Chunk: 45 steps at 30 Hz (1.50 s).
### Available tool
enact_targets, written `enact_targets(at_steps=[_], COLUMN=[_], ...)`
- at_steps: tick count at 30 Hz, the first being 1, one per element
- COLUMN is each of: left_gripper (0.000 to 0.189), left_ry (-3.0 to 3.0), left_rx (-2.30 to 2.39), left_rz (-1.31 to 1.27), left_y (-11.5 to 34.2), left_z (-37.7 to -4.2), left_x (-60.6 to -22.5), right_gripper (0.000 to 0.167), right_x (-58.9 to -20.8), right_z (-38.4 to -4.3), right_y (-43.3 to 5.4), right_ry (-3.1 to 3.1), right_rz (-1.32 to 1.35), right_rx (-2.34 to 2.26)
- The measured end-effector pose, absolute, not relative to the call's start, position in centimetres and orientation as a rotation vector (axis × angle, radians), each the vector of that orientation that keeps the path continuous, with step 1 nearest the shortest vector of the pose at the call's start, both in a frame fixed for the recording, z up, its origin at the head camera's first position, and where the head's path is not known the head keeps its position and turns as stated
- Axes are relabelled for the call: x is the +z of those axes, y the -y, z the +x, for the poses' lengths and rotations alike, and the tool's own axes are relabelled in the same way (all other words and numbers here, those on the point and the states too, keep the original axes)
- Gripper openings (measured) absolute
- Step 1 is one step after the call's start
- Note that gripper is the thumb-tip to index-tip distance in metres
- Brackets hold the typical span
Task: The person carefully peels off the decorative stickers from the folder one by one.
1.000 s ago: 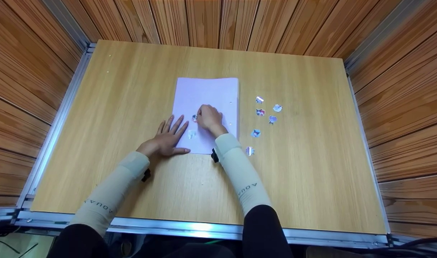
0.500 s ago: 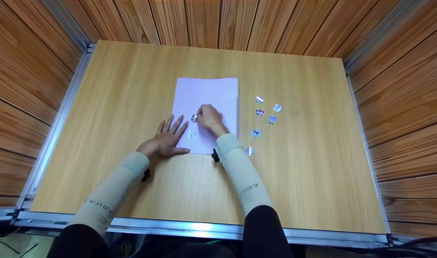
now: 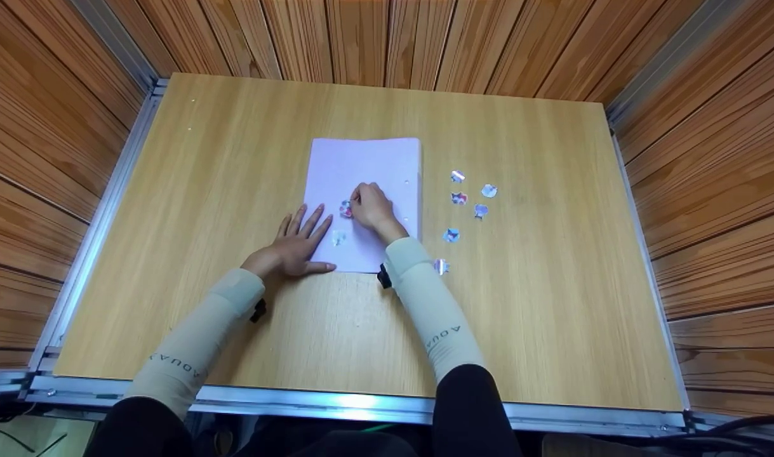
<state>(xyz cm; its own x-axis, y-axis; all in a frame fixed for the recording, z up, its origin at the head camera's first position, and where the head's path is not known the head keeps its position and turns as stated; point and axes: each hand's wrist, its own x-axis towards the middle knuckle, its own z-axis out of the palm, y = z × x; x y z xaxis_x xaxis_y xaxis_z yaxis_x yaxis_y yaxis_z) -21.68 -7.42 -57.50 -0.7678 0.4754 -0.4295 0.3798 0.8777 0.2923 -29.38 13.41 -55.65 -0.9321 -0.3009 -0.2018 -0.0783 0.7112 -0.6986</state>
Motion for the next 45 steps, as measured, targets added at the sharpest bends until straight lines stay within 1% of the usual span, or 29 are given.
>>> enact_targets(at_steps=[11,19,33,42,45], left_gripper=[0.106,0.106,0.106,0.108,0.108], left_ry=[-2.548,-2.552,-2.554,-2.485,-2.493], left_rx=[0.270,0.262,0.321,0.376,0.384], left_rz=[0.628,0.618,0.641,0.617,0.626], left_y=[7.6,7.5,7.7,7.7,7.7], left_z=[-21.6,-21.5,-21.6,-22.2,-22.1], left_x=[-57.4,-57.4,-57.2,-58.6,-58.4], right_gripper=[0.017,0.018,0.018,0.017,0.016], right_x=[-53.9,-52.7,-50.6,-50.6,-50.7], right_z=[-28.4,-27.0,-23.5,-20.8,-19.8], right_y=[-14.5,-16.7,-20.4,-22.8,-23.7], right_ry=[-2.561,-2.494,-2.487,-2.481,-2.475], right_rz=[-0.308,-0.261,-0.260,-0.266,-0.264], right_rx=[-1.070,-1.116,-1.155,-1.174,-1.175])
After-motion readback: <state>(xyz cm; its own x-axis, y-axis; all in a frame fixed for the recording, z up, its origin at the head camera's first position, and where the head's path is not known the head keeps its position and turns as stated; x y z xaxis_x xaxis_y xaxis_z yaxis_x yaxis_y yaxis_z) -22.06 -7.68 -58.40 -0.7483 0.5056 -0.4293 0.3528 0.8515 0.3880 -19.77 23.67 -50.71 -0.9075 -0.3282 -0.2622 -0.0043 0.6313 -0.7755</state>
